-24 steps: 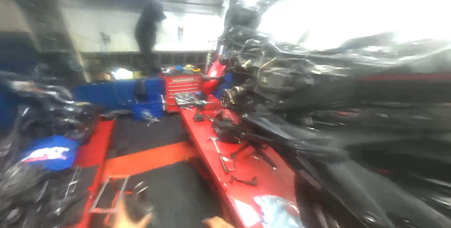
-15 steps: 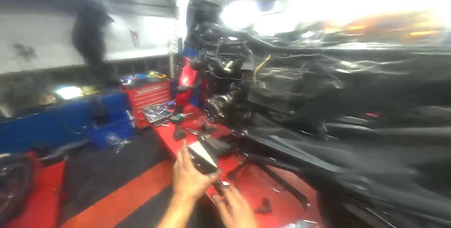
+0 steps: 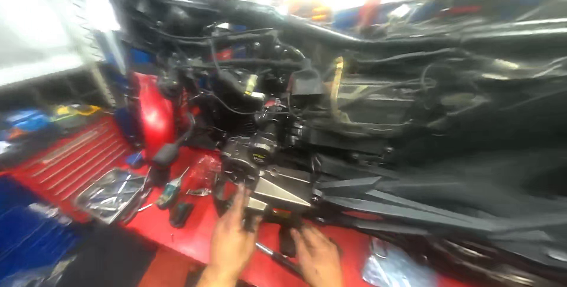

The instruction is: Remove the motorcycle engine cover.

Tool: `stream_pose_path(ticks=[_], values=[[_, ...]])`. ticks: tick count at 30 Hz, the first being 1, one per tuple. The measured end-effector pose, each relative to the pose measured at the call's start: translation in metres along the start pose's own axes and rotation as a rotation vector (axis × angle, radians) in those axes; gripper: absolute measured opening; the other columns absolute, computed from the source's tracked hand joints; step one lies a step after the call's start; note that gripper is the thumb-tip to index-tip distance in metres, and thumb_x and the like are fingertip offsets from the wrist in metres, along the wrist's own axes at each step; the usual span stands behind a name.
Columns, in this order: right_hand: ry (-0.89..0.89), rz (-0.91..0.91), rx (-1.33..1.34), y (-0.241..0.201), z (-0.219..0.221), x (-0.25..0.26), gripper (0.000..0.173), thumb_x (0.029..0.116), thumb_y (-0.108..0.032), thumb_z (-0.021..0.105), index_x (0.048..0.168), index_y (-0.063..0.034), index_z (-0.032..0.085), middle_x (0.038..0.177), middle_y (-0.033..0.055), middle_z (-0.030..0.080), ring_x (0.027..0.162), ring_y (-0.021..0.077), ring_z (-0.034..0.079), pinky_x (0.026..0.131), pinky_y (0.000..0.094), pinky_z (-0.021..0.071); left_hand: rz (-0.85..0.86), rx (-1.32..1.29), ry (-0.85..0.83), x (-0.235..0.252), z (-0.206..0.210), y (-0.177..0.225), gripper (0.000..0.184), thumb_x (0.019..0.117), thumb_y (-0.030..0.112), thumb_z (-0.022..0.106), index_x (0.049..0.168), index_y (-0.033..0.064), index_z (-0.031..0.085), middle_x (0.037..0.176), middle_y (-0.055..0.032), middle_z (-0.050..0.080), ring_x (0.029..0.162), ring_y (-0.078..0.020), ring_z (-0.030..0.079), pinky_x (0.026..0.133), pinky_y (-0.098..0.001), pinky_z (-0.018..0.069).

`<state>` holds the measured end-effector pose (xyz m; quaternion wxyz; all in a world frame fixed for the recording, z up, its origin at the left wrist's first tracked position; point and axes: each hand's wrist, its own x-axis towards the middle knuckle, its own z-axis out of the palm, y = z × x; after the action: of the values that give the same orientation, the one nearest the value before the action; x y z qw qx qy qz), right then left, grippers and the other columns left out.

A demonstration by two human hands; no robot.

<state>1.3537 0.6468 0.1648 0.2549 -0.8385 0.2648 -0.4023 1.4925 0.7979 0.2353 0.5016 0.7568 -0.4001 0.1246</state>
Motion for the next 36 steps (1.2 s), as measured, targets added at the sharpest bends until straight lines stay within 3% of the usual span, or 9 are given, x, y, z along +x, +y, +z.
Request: stream_pose_path(ticks=[4, 9, 15, 20, 22, 26, 31, 34, 36], values=[[-0.005, 0.131, -0.056, 0.002, 0.002, 0.016, 0.032, 0.0982, -0.035, 0.057, 0.083, -0.0143, 0.075, 0.082, -0.0014, 0.073, 0.076, 0.0116, 0.070, 0.070, 0.0387, 0.0591, 0.398, 0.245, -0.122, 0.027, 0.005, -0.022, 0.054, 0.0873, 0.024, 0.076, 0.139, 0.0141, 0.064, 0.140, -0.0108, 0.064, 0.135, -0.0293, 0.057, 0.117, -0.0564, 0.0422], [0.045, 0.141, -0.142, 0.007, 0.008, 0.030, 0.028, 0.0966, -0.033, 0.057, 0.085, -0.0159, 0.077, 0.086, -0.0031, 0.074, 0.079, 0.0098, 0.071, 0.072, 0.0364, 0.0596, 0.639, 0.339, -0.061, 0.060, 0.024, -0.049, 0.044, 0.0907, 0.027, 0.074, 0.133, 0.0331, 0.066, 0.133, -0.0056, 0.066, 0.135, -0.0336, 0.054, 0.114, -0.0680, 0.0364], [-0.017, 0.138, -0.068, 0.021, 0.001, 0.042, 0.030, 0.0975, -0.034, 0.056, 0.078, -0.0175, 0.072, 0.079, -0.0058, 0.071, 0.072, 0.0068, 0.067, 0.066, 0.0325, 0.0580, 0.706, 0.455, 0.004, 0.062, 0.043, -0.047, 0.057, 0.0868, 0.036, 0.077, 0.141, 0.0289, 0.059, 0.143, -0.0093, 0.060, 0.140, -0.0343, 0.048, 0.116, -0.0674, 0.0316], [-0.175, 0.024, -0.132, 0.027, -0.016, 0.045, 0.034, 0.1002, -0.036, 0.055, 0.079, -0.0159, 0.070, 0.081, -0.0021, 0.070, 0.075, 0.0119, 0.069, 0.068, 0.0367, 0.0584, 0.737, 0.514, 0.061, 0.073, 0.039, -0.034, 0.059, 0.0801, 0.039, 0.078, 0.135, 0.0226, 0.064, 0.130, -0.0054, 0.067, 0.130, -0.0297, 0.057, 0.114, -0.0635, 0.0356], [-0.239, -0.092, -0.244, 0.014, -0.046, 0.055, 0.030, 0.0997, -0.035, 0.055, 0.091, -0.0162, 0.076, 0.090, 0.0012, 0.075, 0.083, 0.0180, 0.073, 0.070, 0.0444, 0.0612, 0.742, 0.521, 0.088, 0.070, 0.023, -0.030, 0.061, 0.0784, 0.042, 0.077, 0.134, 0.0229, 0.063, 0.125, -0.0027, 0.068, 0.126, -0.0262, 0.059, 0.113, -0.0609, 0.0356], [0.097, -0.253, -0.371, -0.024, -0.092, 0.088, 0.036, 0.1020, -0.036, 0.051, 0.110, -0.0139, 0.078, 0.094, 0.0039, 0.076, 0.084, 0.0196, 0.073, 0.067, 0.0417, 0.0603, 0.659, 0.583, 0.142, 0.052, -0.030, -0.032, 0.070, 0.0776, 0.051, 0.077, 0.140, 0.0282, 0.055, 0.130, 0.0001, 0.063, 0.131, -0.0226, 0.052, 0.119, -0.0574, 0.0253], [0.073, -0.151, -0.708, -0.043, -0.050, 0.136, 0.066, 0.0864, -0.046, 0.070, 0.134, -0.0016, 0.060, 0.078, 0.0127, 0.070, 0.075, 0.0357, 0.069, 0.068, 0.0527, 0.0545, 0.656, 0.692, 0.167, 0.045, -0.058, -0.026, 0.064, 0.0813, 0.043, 0.076, 0.140, 0.0284, 0.056, 0.133, -0.0011, 0.060, 0.136, -0.0241, 0.047, 0.121, -0.0574, 0.0186], [0.021, -0.043, -0.426, -0.041, -0.041, 0.138, 0.067, 0.0882, -0.022, 0.068, 0.148, -0.0011, 0.047, 0.088, 0.0136, 0.072, 0.081, 0.0334, 0.071, 0.077, 0.0554, 0.0551, 0.636, 0.694, 0.148, 0.043, -0.050, -0.022, 0.062, 0.0826, 0.043, 0.073, 0.141, 0.0282, 0.056, 0.133, -0.0015, 0.061, 0.135, -0.0248, 0.048, 0.120, -0.0579, 0.0201], [-0.071, 0.199, 0.034, -0.051, -0.062, 0.139, 0.063, 0.0948, -0.021, 0.067, 0.152, -0.0111, 0.042, 0.092, 0.0064, 0.073, 0.078, 0.0234, 0.072, 0.071, 0.0487, 0.0613, 0.608, 0.683, 0.141, 0.041, -0.042, -0.021, 0.061, 0.0831, 0.040, 0.073, 0.140, 0.0280, 0.057, 0.131, -0.0017, 0.062, 0.133, -0.0253, 0.050, 0.119, -0.0583, 0.0232]])
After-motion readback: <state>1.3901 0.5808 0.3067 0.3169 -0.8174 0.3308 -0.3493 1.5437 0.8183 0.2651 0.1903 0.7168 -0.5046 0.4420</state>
